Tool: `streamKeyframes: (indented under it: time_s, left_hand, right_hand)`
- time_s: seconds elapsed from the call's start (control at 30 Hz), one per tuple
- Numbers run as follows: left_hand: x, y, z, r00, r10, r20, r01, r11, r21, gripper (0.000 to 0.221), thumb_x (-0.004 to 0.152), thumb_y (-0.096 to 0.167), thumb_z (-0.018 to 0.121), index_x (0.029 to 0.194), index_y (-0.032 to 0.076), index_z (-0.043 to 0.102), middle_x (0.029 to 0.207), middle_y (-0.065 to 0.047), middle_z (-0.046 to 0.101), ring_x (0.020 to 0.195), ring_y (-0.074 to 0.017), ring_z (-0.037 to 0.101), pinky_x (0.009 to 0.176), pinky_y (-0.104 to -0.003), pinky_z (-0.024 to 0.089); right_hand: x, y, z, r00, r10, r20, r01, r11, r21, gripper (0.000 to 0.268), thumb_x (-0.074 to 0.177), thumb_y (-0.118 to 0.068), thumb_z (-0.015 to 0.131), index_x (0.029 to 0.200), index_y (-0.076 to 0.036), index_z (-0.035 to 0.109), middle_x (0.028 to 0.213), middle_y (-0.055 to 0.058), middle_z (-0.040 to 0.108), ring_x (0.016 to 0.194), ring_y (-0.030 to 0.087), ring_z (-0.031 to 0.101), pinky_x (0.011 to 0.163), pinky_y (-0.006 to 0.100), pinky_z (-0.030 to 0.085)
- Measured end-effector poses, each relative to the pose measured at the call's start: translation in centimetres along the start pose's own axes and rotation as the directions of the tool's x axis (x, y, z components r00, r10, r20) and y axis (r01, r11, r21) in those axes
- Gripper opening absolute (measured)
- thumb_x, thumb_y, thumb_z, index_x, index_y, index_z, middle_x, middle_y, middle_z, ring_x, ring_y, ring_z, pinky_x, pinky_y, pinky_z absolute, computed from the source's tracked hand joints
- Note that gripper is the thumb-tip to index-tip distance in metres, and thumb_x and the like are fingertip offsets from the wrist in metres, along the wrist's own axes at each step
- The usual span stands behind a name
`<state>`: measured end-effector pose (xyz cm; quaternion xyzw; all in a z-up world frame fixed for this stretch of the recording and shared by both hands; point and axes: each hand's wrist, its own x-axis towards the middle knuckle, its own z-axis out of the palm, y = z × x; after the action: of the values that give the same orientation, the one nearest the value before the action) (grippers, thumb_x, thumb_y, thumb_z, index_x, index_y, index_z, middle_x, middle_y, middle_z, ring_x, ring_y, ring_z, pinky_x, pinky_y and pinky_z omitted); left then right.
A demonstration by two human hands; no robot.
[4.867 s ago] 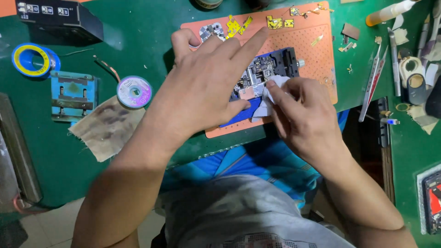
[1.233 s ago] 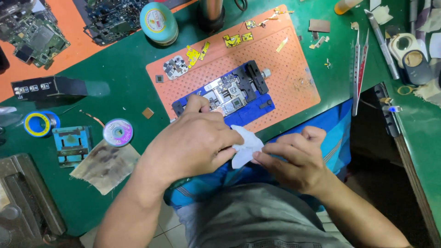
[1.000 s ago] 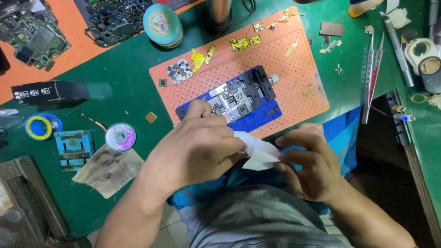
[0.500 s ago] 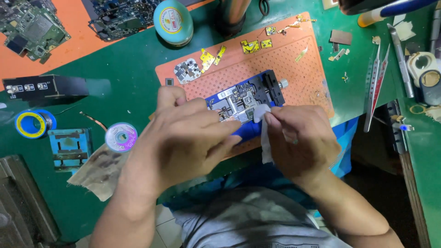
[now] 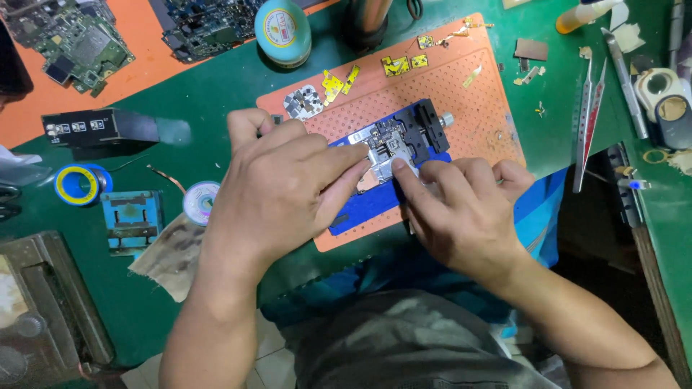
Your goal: Repairing a mobile phone motherboard by soldering components and cleaning the board on a repair bench.
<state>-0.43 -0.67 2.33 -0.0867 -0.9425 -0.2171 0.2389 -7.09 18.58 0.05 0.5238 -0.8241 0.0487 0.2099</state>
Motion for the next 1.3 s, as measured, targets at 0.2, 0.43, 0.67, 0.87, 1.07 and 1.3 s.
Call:
streamKeyframes:
  time_s: [0.2,0.43,0.67,0.87,1.07,1.3]
  left_hand:
    - [0.1,0.1,-0.2,1.000,-0.007,0.000,0.007,1.000,-0.002,0.003,0.082,0.015,0.067,0.079,0.015,0.066,0.060,0.003,0.055,0.058,-0.0182,0.047,0.065,-0.035,0.023]
    - [0.1,0.7,-0.7,0.960,-0.156,0.231,0.147,0.987,0.058,0.072,0.070,0.060,0.061,0.126,0.019,0.043,0.079,0.004,0.046,0.079,-0.0196,0.043,0.066,-0.035,0.018]
    - [-0.1,1.2,1.4,0.878,-0.193,0.439,0.143,0.979,0.146,0.129,0.040,0.070,0.074,0.137,0.010,0.014,0.113,-0.004,0.044,0.101,-0.0237,0.039,0.077,-0.042,0.022]
    - [-0.2,0.8,2.0,0.901,-0.153,0.406,0.122,0.987,0.102,0.114,0.050,0.057,0.069,0.138,0.012,0.012,0.108,-0.004,0.047,0.094,-0.0257,0.043,0.070,-0.040,0.022]
    - [0.1,1.1,1.9,0.904,-0.127,0.407,0.114,0.992,0.054,0.113,0.049,0.053,0.069,0.137,0.014,0.011,0.135,-0.004,0.035,0.101,-0.0255,0.041,0.073,-0.039,0.021]
    - [0.3,1.2,2.0,0.900,-0.127,0.417,0.120,0.992,0.042,0.113,0.051,0.054,0.070,0.137,0.013,0.010,0.138,-0.007,0.030,0.106,-0.0255,0.041,0.073,-0.039,0.021]
  right_hand:
    - [0.1,0.1,0.3,0.999,0.011,-0.052,-0.006,0.996,0.094,0.018,0.085,-0.024,0.056,0.100,-0.015,0.063,0.080,-0.003,0.054,0.062,0.018,0.045,0.064,0.035,0.019]
    - [-0.2,0.5,0.4,0.996,0.006,-0.093,0.013,0.979,0.204,0.020,0.085,-0.016,0.057,0.104,-0.009,0.060,0.082,0.002,0.052,0.064,0.020,0.044,0.063,0.035,0.022]
    - [-3.0,5.8,-3.3,1.000,0.000,-0.016,0.005,0.957,0.291,0.023,0.086,-0.007,0.049,0.107,-0.002,0.056,0.085,0.012,0.054,0.068,0.029,0.048,0.058,0.039,0.036]
    - [-6.4,12.4,-5.8,0.927,0.375,0.007,-0.375,0.927,0.014,0.020,0.091,0.007,0.053,0.107,0.007,0.065,0.095,0.021,0.049,0.086,0.029,0.051,0.061,0.035,0.043]
    - [-4.8,12.2,-3.0,0.666,0.610,0.429,-0.619,0.773,-0.138,0.031,0.086,-0.034,0.047,0.078,-0.006,0.057,0.080,0.012,0.060,0.074,0.031,0.056,0.059,0.044,0.043]
    - [-3.6,13.1,-1.4,0.412,0.699,0.585,-0.666,0.669,-0.331,0.035,0.081,-0.036,0.039,0.077,-0.006,0.056,0.080,0.015,0.060,0.072,0.039,0.057,0.057,0.048,0.046]
